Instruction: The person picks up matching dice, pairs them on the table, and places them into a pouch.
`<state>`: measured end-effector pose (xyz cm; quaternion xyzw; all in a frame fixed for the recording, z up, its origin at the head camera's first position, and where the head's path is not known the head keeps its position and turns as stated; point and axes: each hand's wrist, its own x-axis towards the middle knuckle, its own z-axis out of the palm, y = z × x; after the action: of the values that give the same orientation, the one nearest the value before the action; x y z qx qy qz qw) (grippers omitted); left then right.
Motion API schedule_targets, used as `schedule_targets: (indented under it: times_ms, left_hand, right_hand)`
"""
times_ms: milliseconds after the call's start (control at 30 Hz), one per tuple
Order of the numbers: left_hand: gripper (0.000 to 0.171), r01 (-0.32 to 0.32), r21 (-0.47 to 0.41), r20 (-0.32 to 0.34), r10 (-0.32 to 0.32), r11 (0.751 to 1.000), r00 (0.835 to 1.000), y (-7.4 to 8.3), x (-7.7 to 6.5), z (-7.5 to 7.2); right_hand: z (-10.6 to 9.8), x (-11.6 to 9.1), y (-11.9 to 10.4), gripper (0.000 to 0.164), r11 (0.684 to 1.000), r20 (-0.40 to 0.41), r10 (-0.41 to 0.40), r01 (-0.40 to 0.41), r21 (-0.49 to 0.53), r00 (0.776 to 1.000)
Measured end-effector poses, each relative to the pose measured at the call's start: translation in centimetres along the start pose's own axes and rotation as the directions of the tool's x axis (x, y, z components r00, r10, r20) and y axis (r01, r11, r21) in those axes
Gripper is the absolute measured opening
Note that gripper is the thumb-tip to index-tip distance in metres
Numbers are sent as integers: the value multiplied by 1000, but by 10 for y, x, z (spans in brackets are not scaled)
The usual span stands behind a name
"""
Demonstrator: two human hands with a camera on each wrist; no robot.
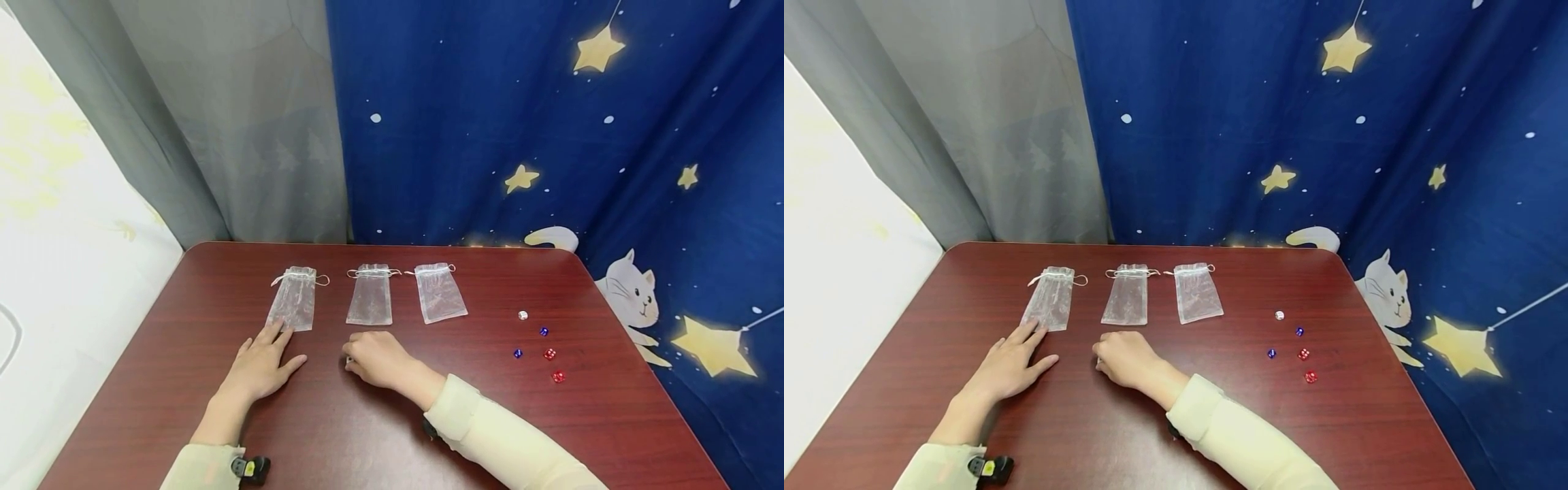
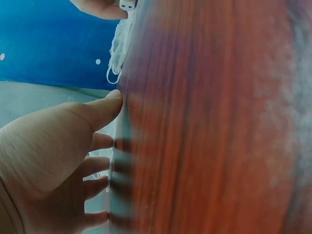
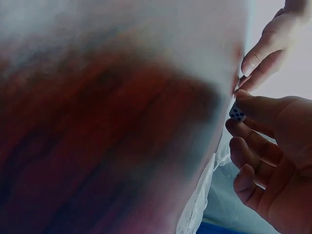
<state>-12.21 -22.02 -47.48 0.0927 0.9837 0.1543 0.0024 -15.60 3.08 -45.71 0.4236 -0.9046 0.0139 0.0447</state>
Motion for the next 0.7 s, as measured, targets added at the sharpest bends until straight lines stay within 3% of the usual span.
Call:
schedule_targets:
  times_ms: [433, 700]
  left_hand:
    - [69, 1, 0, 2, -1, 1000, 1000, 0, -1, 1]
    - [69, 2, -1, 2, -2, 1000, 1000, -1, -2, 3]
  right_hand:
    - [3, 5, -4, 10, 1000, 67, 21, -20, -6, 998]
    - [4, 3, -5, 16, 1000, 58, 16, -15, -22, 998]
